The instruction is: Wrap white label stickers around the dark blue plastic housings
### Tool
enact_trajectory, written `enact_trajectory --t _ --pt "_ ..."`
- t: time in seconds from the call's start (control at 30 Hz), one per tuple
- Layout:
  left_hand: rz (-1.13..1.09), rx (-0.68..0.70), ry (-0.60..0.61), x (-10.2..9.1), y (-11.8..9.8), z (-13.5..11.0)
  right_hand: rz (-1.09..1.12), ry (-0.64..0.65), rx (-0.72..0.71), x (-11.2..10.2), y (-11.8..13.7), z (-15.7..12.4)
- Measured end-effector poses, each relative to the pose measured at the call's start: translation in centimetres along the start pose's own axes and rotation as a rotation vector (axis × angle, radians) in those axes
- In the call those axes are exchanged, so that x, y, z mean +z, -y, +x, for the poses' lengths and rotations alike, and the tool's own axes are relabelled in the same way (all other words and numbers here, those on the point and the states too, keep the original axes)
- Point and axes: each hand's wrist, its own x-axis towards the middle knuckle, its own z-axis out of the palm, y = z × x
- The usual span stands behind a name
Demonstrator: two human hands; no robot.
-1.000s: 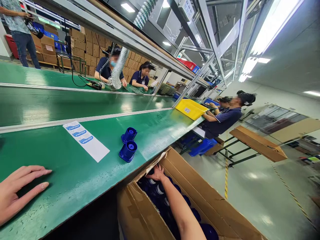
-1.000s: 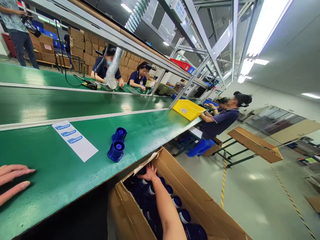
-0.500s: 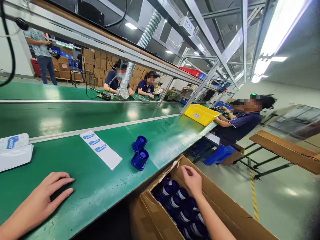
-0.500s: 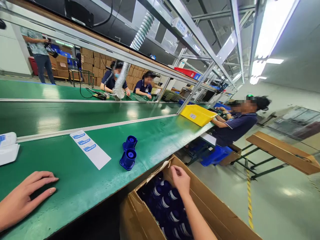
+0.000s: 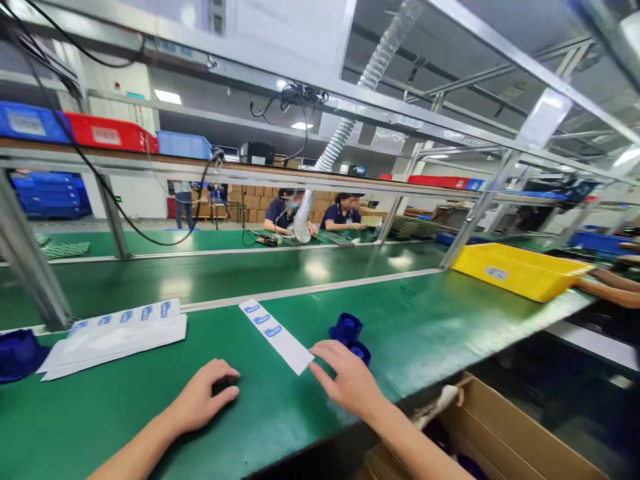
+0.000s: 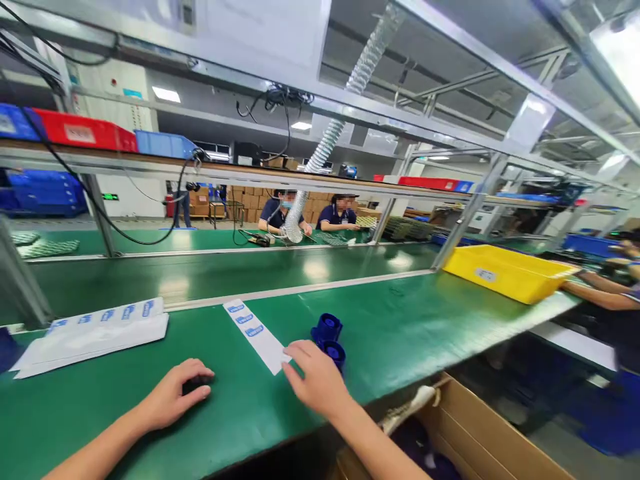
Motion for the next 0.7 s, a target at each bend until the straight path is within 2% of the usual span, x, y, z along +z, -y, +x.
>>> enact_trajectory --t 0.07,0.13,0.23,0.33,0.4,0.47,0.57,0.7 --pt "-0.048 -0.025 -0.044 -0.5 0.1 0.3 -0.016 0.220 0.135 2.7 2.7 3.2" --pt "-0.096 -0.062 -0.105 -1.1 0.3 0.6 -0.068 0.343 0.277 4.9 4.2 7.0" --pt "-0.123 -0.123 -0.192 -1.9 1.0 1.0 -0.097 0.388 0.438 6.7 3.9 12.8" --pt "-0.110 -0.159 -0.225 -2.0 1.5 1.3 -0.079 0.445 0.605 7.4 3.0 16.7" --pt "-0.103 -0.184 -0.236 -1.8 1.6 1.3 -0.030 0.508 0.667 7.8 3.3 17.5" --pt "-0.093 -0.206 -0.252 -1.5 1.2 1.1 0.042 0.560 0.657 8.1 4.4 17.3" --pt "-0.055 -0.236 -0.231 -1.3 -0.1 0.4 0.128 0.559 0.532 8.0 6.4 16.1" --pt "-0.006 -0.299 -0.147 -1.8 -1.5 -0.6 0.000 0.472 0.385 6.9 6.6 14.5"
